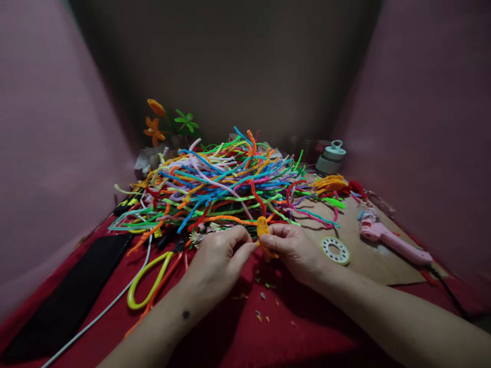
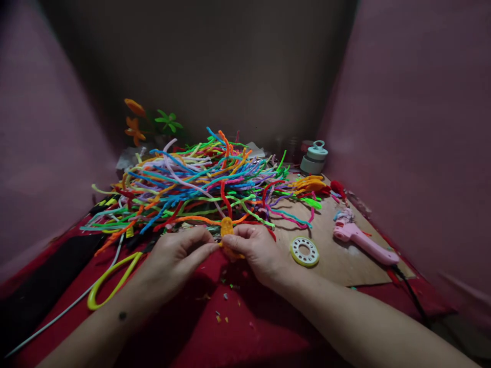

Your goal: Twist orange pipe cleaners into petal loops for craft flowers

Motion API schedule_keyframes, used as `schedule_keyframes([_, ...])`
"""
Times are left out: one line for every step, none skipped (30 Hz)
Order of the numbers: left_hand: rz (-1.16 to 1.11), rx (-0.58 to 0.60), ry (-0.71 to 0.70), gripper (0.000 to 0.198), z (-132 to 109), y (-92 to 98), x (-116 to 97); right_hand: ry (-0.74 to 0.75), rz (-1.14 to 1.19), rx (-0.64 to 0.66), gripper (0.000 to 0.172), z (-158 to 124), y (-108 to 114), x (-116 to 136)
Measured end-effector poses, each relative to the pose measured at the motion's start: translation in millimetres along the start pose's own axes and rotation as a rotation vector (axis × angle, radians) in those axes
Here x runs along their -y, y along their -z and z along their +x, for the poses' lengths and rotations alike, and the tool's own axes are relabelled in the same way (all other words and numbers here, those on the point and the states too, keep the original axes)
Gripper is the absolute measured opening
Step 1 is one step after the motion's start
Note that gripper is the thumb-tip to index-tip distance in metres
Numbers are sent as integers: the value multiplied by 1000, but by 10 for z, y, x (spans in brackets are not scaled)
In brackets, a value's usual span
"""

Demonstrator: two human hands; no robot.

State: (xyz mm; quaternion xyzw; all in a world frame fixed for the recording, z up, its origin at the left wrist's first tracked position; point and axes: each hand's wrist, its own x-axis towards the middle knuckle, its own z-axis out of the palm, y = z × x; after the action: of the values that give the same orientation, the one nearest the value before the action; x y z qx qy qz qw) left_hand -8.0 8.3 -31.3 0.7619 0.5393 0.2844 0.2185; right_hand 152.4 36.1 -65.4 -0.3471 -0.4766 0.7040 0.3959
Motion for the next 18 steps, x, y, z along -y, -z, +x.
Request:
schedule_keyframes([95,-39,-57,23,-23,-18,-1,7,-9,-21,27,-15,-8,-5])
schedule_keyframes([183,-74,-112,21,-49,-42,-1,19,-16,-37,28,-30,-14,-8])
schedule_keyframes([267,-110,-163,20,-76,-70,-1,34,-21,-48,28,-42,-18,-10])
schedule_keyframes([343,-146,-210,18,-101,-100,0,46,-25,-54,28,-51,-20,-11])
schedule_keyframes([410,-178,-250,17,-123,-128,1,53,-26,-55,28,-55,-20,-13])
schedule_keyframes([467,-205,-279,16,-139,-152,2,59,-23,-57,27,-56,-19,-14])
schedule_keyframes([513,-225,-297,16,-149,-168,6,62,-19,-62,27,-53,-17,-16])
schedule_keyframes([544,-235,-299,15,-152,-174,13,64,-17,-71,26,-47,-16,-18])
schedule_keyframes([556,-234,-284,15,-146,-170,23,65,-15,-79,26,-39,-14,-20])
schedule_keyframes([539,-217,-253,15,-133,-154,36,65,-13,-88,26,-30,-13,-22])
schedule_keyframes([485,-186,-205,16,-113,-128,53,64,-11,-94,26,-21,-13,-21])
schedule_keyframes([394,-149,-145,16,-88,-95,70,63,-6,-97,26,-13,-13,-19])
schedule_keyframes([273,-113,-75,16,-61,-57,87,62,3,-97,26,-6,-15,-16])
schedule_keyframes([128,-80,-5,15,-34,-19,101,64,15,-98,26,-1,-16,-12])
schedule_keyframes([-24,-64,63,18,-10,15,109,70,33,-101,25,3,-19,-9])
schedule_keyframes([-169,-54,124,25,11,41,110,79,58,-102,24,4,-21,-7])
schedule_keyframes([-299,-46,170,30,27,57,102,85,88,-96,22,4,-24,-7])
schedule_keyframes([-411,-43,207,34,38,60,88,92,121,-88,21,3,-26,-9])
